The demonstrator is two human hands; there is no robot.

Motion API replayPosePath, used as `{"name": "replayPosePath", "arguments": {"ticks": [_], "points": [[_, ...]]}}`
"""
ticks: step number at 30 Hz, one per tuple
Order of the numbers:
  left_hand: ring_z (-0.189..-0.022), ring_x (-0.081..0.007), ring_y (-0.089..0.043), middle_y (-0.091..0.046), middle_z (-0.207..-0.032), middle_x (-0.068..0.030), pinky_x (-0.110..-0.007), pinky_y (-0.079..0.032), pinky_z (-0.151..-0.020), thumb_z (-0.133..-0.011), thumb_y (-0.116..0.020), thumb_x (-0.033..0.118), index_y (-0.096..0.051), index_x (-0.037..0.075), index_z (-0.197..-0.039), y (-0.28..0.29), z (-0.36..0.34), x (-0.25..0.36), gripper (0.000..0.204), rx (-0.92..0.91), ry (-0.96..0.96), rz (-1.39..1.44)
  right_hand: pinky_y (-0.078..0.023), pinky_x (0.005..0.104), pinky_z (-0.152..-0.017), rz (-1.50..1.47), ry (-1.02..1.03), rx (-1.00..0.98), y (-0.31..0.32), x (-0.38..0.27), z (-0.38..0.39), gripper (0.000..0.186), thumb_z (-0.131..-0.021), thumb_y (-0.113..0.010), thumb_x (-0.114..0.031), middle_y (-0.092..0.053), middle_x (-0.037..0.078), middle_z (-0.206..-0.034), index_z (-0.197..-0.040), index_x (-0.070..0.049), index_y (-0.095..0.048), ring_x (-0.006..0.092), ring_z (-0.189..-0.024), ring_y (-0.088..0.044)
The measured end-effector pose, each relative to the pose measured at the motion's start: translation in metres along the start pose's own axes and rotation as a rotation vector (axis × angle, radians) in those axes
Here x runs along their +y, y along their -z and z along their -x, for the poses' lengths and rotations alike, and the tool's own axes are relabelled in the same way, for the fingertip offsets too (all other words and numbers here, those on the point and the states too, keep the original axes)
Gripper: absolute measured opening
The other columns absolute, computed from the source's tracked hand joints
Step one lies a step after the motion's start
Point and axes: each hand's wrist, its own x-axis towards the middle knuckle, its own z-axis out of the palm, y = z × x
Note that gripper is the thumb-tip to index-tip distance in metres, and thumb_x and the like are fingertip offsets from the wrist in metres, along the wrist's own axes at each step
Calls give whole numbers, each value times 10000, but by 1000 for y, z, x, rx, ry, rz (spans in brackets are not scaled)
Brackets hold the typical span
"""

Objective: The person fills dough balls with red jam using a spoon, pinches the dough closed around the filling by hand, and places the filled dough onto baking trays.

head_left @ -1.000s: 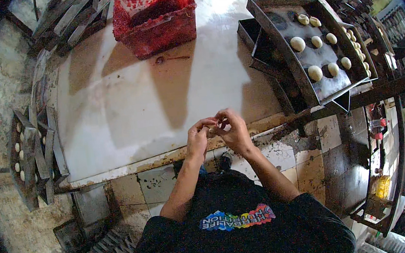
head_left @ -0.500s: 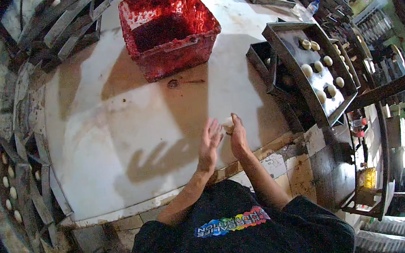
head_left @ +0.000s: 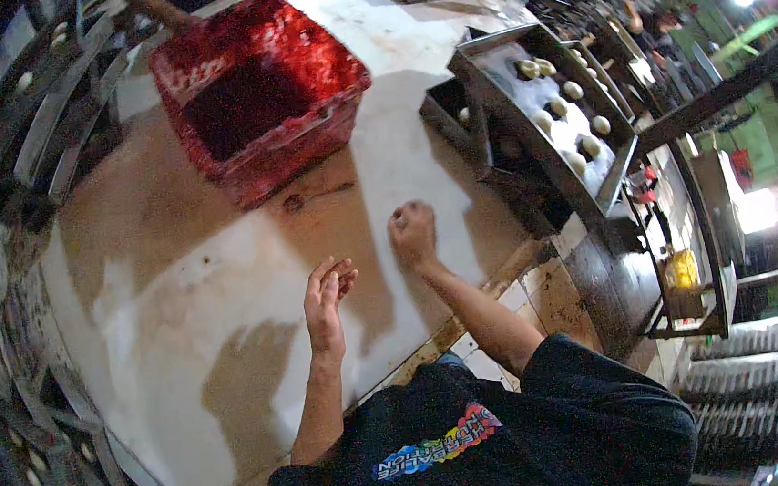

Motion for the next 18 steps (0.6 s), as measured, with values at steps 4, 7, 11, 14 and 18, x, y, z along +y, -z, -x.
{"name": "replayPosePath", "arguments": {"ticks": [4,7,11,14,18], "points": [[-939,-178,-551,-566,-1057,-127,-301,-415,-858,-879,-481,225,-470,-14,-1112,-21,-9,-3,334,-73,35,-4,-379,418,-777,-29,309,-23,28,16,48,158,-732,-571,-192,-524,117,-936,-837,-74,-572,302,-904,-459],[-927,-157,-541,-571,-1020,-109,-289,-413,-860,-848,-525,147,-502,-24,-1055,-32,-13,-11,269,-105,95,13,-379,417,-766,36,293,-41,51,41,43,142,-735,-578,-201,-519,101,-924,-818,-87,-572,292,-899,-457],[-905,-139,-532,-567,-1009,-99,-272,-416,-842,-836,-523,109,-509,-26,-1037,-59,-30,-4,243,-229,88,-137,-384,419,-756,-21,180,68,32,50,5,139,-697,-561,-139,-524,142,-899,-815,-65,-571,317,-877,-462],[-862,-135,-543,-565,-986,-109,-259,-439,-788,-829,-536,102,-533,-15,-990,-90,-52,13,199,-220,-44,-99,-395,424,-757,-108,281,-110,34,38,9,198,-645,-585,-133,-513,148,-903,-817,-48,-536,332,-863,-471],[-821,-134,-557,-581,-936,-97,-245,-447,-750,-817,-560,90,-553,-7,-957,-164,-98,51,170,-254,-254,-373,-404,382,-776,-65,509,-466,45,52,29,285,-612,-605,-176,-509,126,-888,-852,-31,-553,290,-841,-483]]}}
